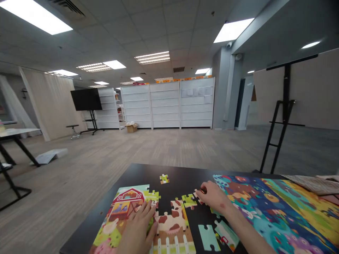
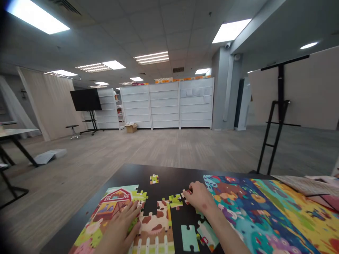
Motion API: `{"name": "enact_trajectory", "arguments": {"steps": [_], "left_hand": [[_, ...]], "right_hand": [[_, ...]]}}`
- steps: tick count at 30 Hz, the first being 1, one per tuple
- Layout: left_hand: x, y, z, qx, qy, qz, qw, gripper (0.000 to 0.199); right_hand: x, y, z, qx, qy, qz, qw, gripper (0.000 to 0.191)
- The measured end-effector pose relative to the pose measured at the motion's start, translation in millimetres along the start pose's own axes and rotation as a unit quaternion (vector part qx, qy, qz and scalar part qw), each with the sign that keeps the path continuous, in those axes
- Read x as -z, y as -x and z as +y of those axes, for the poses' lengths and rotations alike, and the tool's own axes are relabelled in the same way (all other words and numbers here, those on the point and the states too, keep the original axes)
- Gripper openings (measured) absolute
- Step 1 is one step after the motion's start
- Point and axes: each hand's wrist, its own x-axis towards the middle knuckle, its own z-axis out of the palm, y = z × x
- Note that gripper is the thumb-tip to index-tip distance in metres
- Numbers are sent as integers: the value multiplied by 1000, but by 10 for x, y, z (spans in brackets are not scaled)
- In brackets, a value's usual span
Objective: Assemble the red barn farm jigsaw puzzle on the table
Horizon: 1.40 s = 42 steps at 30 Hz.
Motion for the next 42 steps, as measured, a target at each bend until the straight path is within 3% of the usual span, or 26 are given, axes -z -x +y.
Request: {"name": "enact_trajectory", "arguments": {"steps": [4, 11, 15, 20, 28, 32, 38, 42], "left_hand": [[-35, -9, -4, -8, 30, 31, 999, 53], [46, -34, 13, -8, 35, 48, 998, 44], [89, -27, 86, -7, 18, 80, 997, 43], [71, -20, 108, 0, 14, 23, 1000, 51], [-60, -85, 27, 12, 31, -33, 999, 72], [-28, -102, -2, -12, 44, -73, 996, 75], [-10, -66, 23, -8, 33, -80, 996, 77], [10, -39, 52, -2, 22, -70, 997, 74]], "right_hand": [[-17, 72, -23, -3, 10, -22, 1000, 6], [31, 93, -375, 52, -82, -59, 993, 29], [-163, 107, -715, 89, -199, -137, 966, 32], [-452, 2, -1069, 123, -190, -219, 949, 19], [-656, -14, -1152, 113, -123, -176, 970, 26], [-708, 82, -1160, 131, -123, -131, 975, 17], [-722, 163, -1174, 189, -169, -126, 959, 21], [-736, 140, -1139, 169, -201, -116, 958, 28]]}}
